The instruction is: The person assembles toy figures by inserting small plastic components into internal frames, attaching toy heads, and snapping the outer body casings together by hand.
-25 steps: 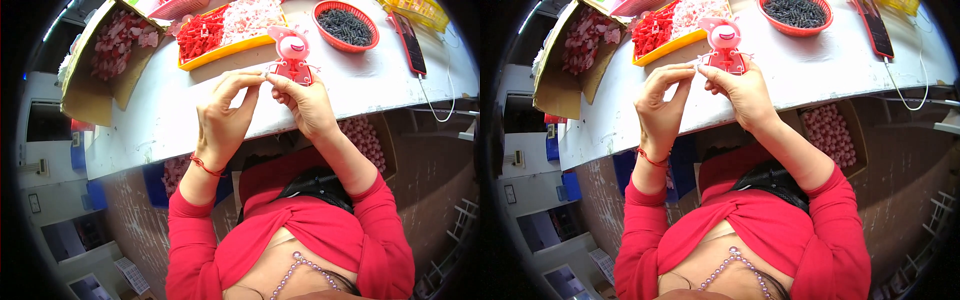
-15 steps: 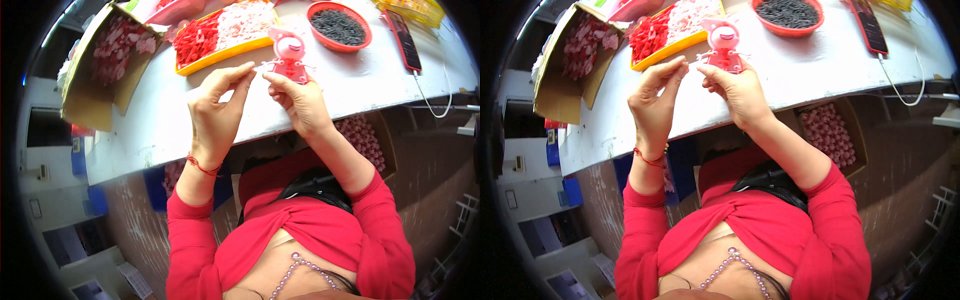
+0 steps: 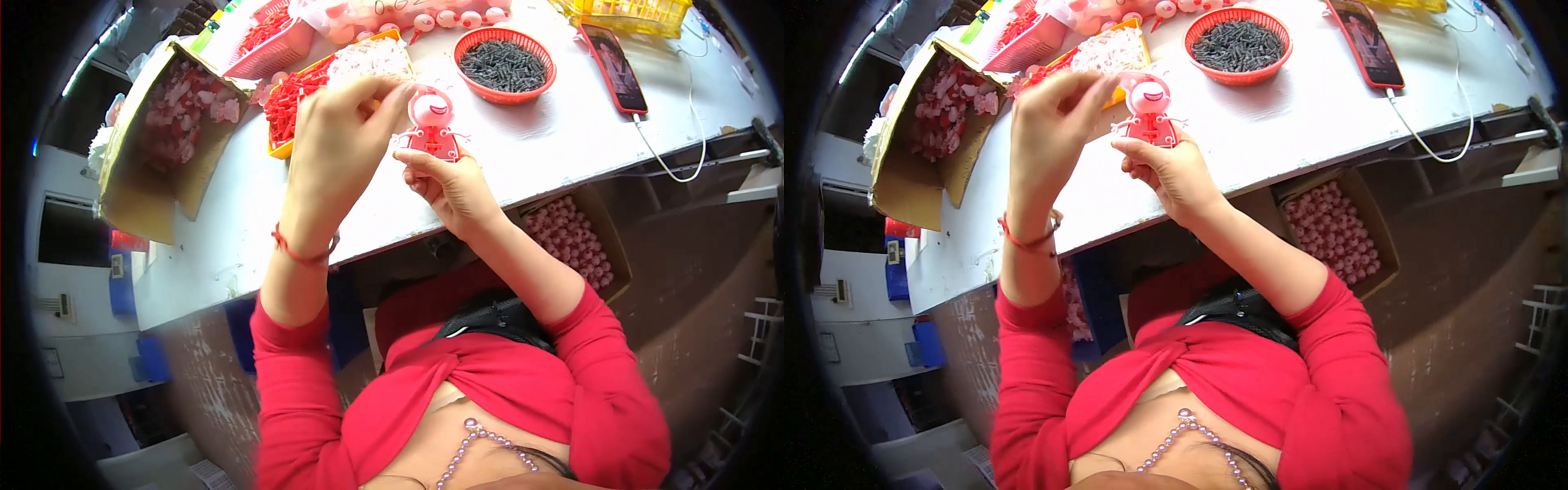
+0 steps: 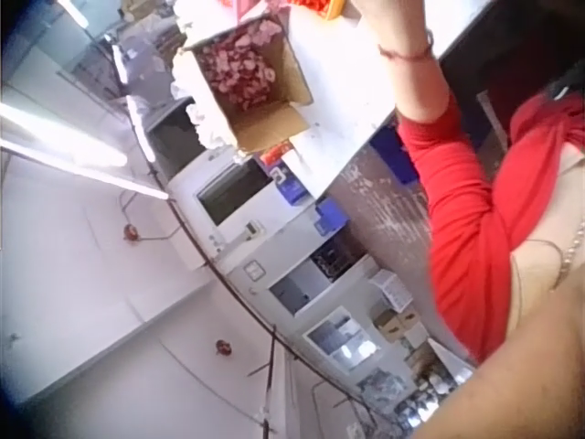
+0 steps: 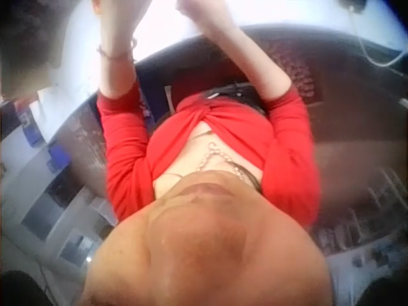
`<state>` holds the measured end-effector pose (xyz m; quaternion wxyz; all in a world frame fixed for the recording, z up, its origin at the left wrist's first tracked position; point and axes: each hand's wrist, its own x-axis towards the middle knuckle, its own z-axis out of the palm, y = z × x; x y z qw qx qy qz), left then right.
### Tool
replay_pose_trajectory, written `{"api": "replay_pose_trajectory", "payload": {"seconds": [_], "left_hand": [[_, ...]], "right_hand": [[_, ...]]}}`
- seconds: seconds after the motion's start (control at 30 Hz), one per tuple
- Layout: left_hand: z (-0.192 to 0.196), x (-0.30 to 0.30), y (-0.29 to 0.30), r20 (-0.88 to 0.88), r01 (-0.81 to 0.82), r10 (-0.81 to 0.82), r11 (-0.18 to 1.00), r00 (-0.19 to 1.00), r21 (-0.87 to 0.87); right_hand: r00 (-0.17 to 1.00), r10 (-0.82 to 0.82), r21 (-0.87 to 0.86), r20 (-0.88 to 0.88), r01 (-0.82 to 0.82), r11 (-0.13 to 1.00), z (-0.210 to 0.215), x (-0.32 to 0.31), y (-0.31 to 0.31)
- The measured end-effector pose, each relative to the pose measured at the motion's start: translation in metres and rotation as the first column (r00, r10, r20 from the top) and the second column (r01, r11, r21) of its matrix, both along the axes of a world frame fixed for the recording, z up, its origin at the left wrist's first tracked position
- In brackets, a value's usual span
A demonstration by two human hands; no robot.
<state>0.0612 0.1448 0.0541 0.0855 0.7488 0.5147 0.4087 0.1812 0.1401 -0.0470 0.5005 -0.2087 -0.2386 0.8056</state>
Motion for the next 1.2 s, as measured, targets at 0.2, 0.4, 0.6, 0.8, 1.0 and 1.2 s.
{"api": "replay_pose_trajectory", "payload": {"seconds": [0.2,0.4,0.6,0.8,1.0,1.2], "left_hand": [[-0.032,-0.025,-0.046,0.395,-0.067,0.217,0.931,0.893,-0.36],[-0.037,-0.027,-0.048,0.481,-0.052,0.274,0.904,0.833,-0.425],[-0.045,-0.036,-0.041,0.583,0.124,0.216,0.865,0.783,-0.487],[-0.048,-0.034,-0.048,0.659,0.017,0.158,0.968,0.735,-0.251],[-0.057,-0.031,-0.062,0.324,-0.052,0.05,0.999,0.945,-0.002],[-0.06,-0.034,-0.061,0.016,-0.057,0.056,0.988,0.998,0.146]], "right_hand": [[0.996,0.063,-0.011,0.063,-0.062,0.998,0.002,-0.003,-0.003],[0.99,0.058,0.028,0.128,-0.062,0.998,0.003,-0.004,-0.004],[0.987,0.048,0.01,0.154,-0.05,0.999,0.004,-0.005,-0.011],[0.987,0.155,-0.02,0.031,-0.154,0.988,0.005,-0.001,-0.016],[0.904,0.267,-0.058,-0.335,-0.302,0.951,-0.001,-0.001,-0.026],[0.835,0.312,0.002,-0.454,-0.349,0.937,-0.008,-0.005,-0.03]]}}
